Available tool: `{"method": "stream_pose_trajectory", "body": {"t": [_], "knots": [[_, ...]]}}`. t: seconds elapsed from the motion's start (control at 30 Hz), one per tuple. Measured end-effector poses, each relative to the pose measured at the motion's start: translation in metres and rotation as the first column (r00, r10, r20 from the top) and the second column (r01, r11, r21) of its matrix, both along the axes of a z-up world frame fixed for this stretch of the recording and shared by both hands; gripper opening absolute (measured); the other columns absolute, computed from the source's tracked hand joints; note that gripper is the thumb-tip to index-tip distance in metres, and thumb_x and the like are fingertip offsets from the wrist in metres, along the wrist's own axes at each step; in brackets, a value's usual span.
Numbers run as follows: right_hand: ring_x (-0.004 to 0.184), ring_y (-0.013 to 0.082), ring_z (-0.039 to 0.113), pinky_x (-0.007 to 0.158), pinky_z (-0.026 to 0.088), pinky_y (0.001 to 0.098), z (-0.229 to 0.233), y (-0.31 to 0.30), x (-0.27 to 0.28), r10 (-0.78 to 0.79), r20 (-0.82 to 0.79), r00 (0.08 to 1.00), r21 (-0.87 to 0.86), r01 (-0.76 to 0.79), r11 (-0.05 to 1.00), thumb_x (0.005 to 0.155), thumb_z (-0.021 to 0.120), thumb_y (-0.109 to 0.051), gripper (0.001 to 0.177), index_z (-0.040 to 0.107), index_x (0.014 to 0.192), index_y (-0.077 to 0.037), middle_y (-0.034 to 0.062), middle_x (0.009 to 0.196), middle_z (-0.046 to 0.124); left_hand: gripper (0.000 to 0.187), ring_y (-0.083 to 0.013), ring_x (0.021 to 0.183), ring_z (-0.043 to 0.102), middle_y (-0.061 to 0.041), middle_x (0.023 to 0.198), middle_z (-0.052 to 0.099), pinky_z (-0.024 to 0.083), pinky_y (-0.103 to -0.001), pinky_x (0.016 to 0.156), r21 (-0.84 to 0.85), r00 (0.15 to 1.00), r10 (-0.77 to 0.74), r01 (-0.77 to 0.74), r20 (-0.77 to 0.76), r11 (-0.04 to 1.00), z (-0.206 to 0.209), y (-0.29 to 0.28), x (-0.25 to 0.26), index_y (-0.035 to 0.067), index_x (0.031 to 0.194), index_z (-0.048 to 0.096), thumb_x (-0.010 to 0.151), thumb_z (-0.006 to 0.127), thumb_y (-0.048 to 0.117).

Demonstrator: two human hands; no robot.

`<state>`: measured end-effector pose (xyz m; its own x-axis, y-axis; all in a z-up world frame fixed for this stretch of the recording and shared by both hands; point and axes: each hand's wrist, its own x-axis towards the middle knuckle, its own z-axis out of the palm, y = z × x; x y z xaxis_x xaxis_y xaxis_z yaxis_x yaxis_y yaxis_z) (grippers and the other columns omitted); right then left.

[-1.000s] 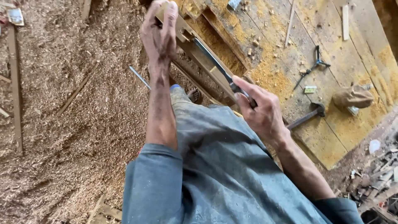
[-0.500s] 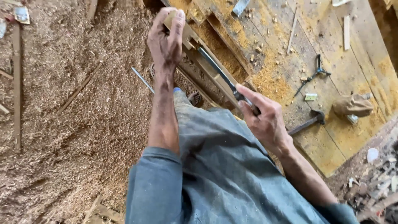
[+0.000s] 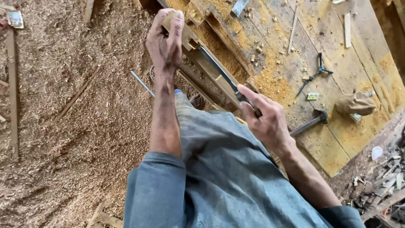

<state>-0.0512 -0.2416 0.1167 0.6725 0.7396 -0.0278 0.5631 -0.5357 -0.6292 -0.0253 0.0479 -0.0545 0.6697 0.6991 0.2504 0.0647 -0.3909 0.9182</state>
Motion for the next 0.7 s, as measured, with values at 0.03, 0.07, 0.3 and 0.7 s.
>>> {"method": "stream_pose_trajectory", "body": {"t": [0.03,0.07,0.3,0.7], "knots": [[0.099,0.0211,0.076,0.081,0.064,0.0322,0.005,0.004,0.0,0.004,0.005,1.0,0.004,-0.004,1.0,0.102,0.065,-0.01,0.046,0.054,0.146,-0.006,0.0195,0.133,0.07,0.02,-0.0081,0.072,0.066,0.003,0.096,0.074,0.058,-0.022,0.06,0.004,1.0,0.004,-0.004,0.005,1.0,0.001,-0.001,0.0,0.021,0.113,0.064,0.106,0.056,0.038],[0.103,0.0241,0.075,0.081,0.066,0.0304,0.01,0.007,0.0,-0.079,-0.201,0.976,0.009,0.083,0.997,0.101,0.062,-0.007,0.046,0.053,0.146,-0.005,0.0217,0.138,0.065,0.021,-0.0084,0.072,0.066,0.003,0.094,0.073,0.057,-0.021,0.058,0.02,1.0,-0.002,0.002,0.005,1.0,0.002,-0.002,0.0,0.021,0.112,0.063,0.107,0.054,0.039],[0.11,0.0237,0.075,0.087,0.065,0.0311,0.022,0.003,-0.003,-0.22,-0.377,0.899,-0.092,0.2,0.975,0.099,0.062,-0.015,0.048,0.053,0.146,-0.011,0.0176,0.139,0.064,0.032,-0.0116,0.077,0.073,0.0,0.095,0.073,0.063,-0.024,0.059,-0.069,0.999,-0.042,0.042,-0.007,0.997,0.019,-0.003,-0.006,0.02,0.109,0.064,0.106,0.049,0.048],[0.042,0.0085,0.052,0.036,0.045,0.021,0.002,-0.001,0.004,-0.265,-0.788,0.556,-0.027,0.399,0.917,0.1,0.06,-0.024,0.045,0.06,0.145,-0.016,0.0022,0.069,0.062,0.011,-0.0168,0.09,0.067,-0.006,0.101,0.072,0.06,-0.028,0.074,-0.252,0.987,-0.03,0.07,0.161,0.965,0.053,-0.009,-0.013,0.01,0.102,0.069,0.103,0.062,0.019]]}}
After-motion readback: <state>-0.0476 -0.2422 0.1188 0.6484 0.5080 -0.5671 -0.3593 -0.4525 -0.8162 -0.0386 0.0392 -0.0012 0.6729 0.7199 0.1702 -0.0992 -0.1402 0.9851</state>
